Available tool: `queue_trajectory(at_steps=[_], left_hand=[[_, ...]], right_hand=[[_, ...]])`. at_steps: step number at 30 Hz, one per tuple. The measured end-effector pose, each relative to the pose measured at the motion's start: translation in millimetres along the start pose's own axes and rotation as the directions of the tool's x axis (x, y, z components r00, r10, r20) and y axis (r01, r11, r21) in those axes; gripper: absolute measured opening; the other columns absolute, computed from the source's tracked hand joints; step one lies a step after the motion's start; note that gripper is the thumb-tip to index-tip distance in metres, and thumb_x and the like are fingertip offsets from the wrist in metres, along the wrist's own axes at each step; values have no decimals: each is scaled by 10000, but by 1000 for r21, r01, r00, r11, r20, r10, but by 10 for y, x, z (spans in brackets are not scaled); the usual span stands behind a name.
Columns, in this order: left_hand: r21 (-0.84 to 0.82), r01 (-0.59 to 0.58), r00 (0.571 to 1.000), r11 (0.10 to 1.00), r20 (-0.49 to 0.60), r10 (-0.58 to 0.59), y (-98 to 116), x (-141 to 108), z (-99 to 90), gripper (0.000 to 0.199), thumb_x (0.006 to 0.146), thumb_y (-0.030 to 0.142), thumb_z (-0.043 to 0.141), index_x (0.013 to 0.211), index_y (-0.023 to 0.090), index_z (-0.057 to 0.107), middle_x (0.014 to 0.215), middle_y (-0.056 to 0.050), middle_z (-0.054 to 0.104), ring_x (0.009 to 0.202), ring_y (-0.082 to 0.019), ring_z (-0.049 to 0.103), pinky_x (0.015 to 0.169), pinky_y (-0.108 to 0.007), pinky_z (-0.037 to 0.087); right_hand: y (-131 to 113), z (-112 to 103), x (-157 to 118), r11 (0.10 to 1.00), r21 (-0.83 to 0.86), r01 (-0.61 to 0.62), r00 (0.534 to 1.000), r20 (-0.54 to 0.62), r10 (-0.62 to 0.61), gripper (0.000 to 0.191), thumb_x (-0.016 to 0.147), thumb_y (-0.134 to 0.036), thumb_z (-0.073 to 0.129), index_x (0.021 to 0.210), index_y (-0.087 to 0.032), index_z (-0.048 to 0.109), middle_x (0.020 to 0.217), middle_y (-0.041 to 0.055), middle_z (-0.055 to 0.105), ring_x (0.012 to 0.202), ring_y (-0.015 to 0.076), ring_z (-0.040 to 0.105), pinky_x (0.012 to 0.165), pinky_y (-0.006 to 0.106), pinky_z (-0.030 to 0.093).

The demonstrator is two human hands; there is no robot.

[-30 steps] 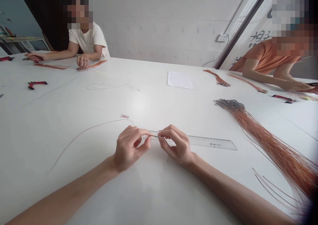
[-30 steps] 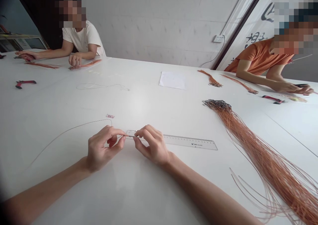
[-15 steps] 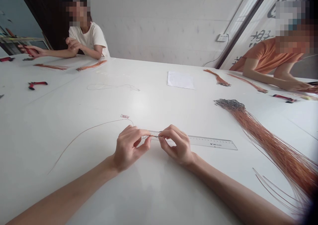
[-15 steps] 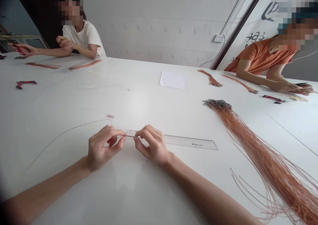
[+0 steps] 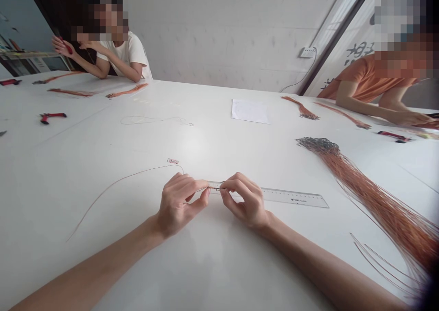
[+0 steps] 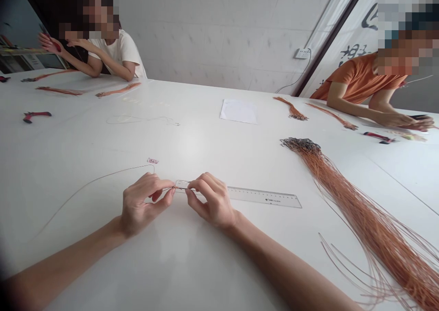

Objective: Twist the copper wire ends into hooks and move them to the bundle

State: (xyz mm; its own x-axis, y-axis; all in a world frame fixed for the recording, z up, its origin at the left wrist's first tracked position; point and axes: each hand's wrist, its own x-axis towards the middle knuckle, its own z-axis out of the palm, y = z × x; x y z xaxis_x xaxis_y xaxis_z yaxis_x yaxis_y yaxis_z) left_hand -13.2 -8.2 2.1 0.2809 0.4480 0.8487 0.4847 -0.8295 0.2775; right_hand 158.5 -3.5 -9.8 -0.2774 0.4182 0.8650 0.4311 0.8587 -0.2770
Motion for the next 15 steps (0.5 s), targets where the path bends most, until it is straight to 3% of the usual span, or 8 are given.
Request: queue_trajectory(at_steps=[15], left_hand=[[-5,18,1000,1000,2,-18,6,2,10,113,790,76,583,755,181,560,504,74,380,477,-70,344,518,-230,333]], right_hand=[[-4,1,1,999,-27,17,1000,7,-17,148,801,-41,501,786,-189,494,617,-7,505,536,97,434,469,227,367]])
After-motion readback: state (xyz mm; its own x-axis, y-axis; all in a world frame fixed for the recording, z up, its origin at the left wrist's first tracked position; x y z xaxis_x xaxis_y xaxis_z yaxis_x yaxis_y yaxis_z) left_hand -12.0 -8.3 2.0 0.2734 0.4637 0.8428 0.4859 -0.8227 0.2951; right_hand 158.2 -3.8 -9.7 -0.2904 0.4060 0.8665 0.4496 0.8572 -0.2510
